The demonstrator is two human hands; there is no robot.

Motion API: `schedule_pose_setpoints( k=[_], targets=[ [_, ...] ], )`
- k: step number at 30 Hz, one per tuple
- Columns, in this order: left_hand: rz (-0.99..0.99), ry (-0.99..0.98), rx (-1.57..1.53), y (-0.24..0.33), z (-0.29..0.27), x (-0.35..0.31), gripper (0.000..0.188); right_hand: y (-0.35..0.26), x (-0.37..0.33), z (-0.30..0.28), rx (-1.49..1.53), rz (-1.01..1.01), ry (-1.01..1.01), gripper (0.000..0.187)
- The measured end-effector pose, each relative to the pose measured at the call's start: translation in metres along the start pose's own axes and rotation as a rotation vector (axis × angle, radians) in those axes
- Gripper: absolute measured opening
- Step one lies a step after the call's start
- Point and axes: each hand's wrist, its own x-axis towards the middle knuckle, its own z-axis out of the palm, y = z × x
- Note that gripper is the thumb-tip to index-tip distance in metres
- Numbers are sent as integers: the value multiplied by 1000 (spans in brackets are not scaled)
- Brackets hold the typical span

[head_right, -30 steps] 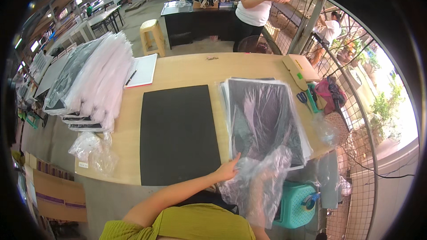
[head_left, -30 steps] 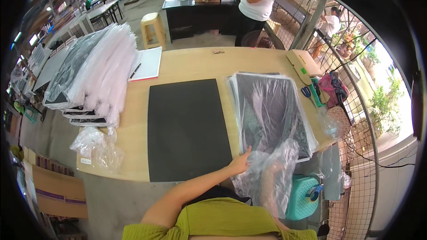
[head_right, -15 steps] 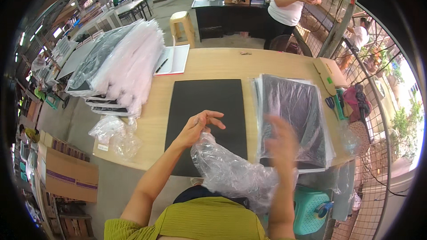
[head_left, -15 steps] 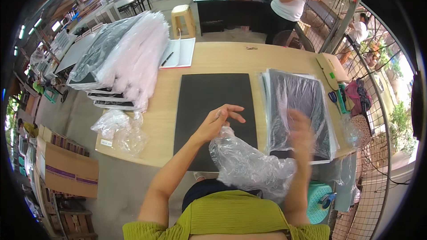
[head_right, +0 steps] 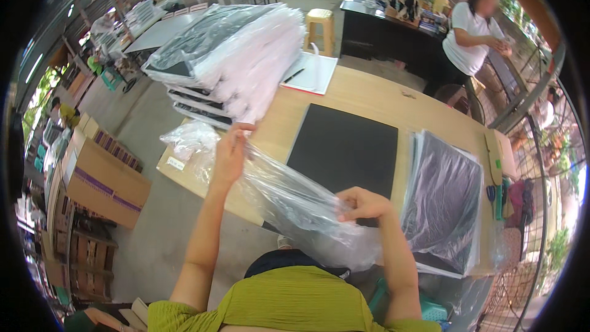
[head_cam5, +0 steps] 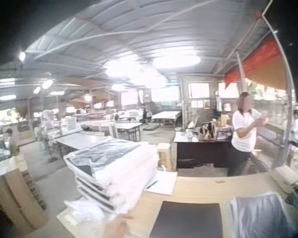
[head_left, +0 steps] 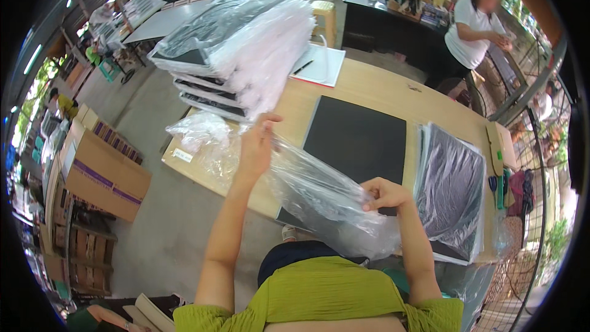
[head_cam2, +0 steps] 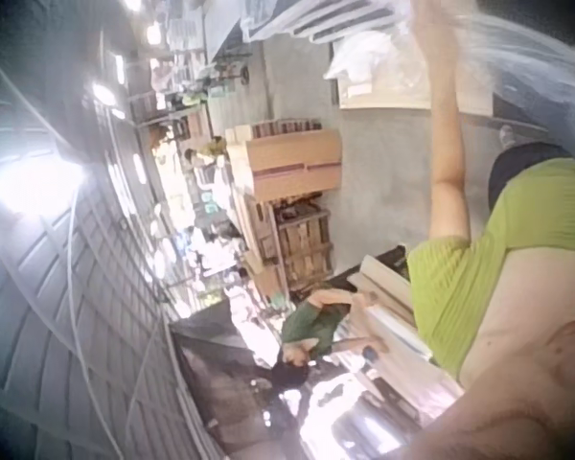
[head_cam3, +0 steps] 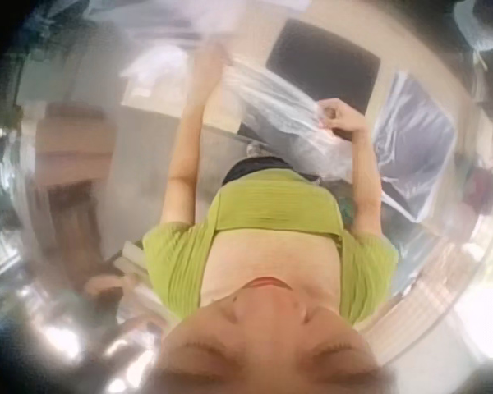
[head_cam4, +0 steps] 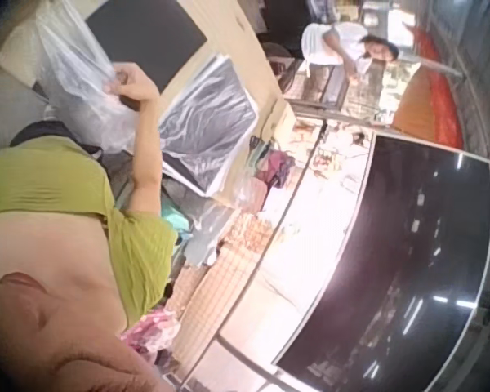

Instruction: The person wraps rectangular panels in plastic wrap. They pick up a panel, place it on the table, cover it with a sheet of plastic wrap, and fold the edges. The person repeats this process for multiple panels, stacking the wrapped items on the table.

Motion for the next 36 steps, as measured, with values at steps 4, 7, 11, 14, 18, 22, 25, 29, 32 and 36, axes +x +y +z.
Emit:
schedule_pose_setpoints(
  k=[4,7,11,14,18,22,25,29,32,36],
  targets=[
    [-113,227,221,-36,-78,-11,31,-15,-13,-22,-246,345,222,16],
    [-242,60,416,-64,-114,-32,32,7,-14,-33,-84,-110,471,10],
    [-76,-113,854,-9,-101,-42,82,-32,18,-2,-213,-177,650,5],
    [288,-577,223,72,-56,-31,100,-48,33,11,-225,-175,626,5],
    [411,-703,313,61,12,-39,95,-56,27,15,-280,-191,730,3],
    [511,-566,378,71,40,-78,72,-46,14,10,-200,-167,884,1],
    [614,-407,551,44,56,-109,48,-43,0,5,-247,-93,946,2],
    [39,-563,-135,39,48,-89,22,-13,-24,-12,-322,-62,996,2],
    [-520,-777,-612,32,47,-44,20,10,-44,-23,-392,2,966,5],
    [-535,-940,-598,14,62,-18,14,38,-66,-27,-389,218,827,6]
  ],
)
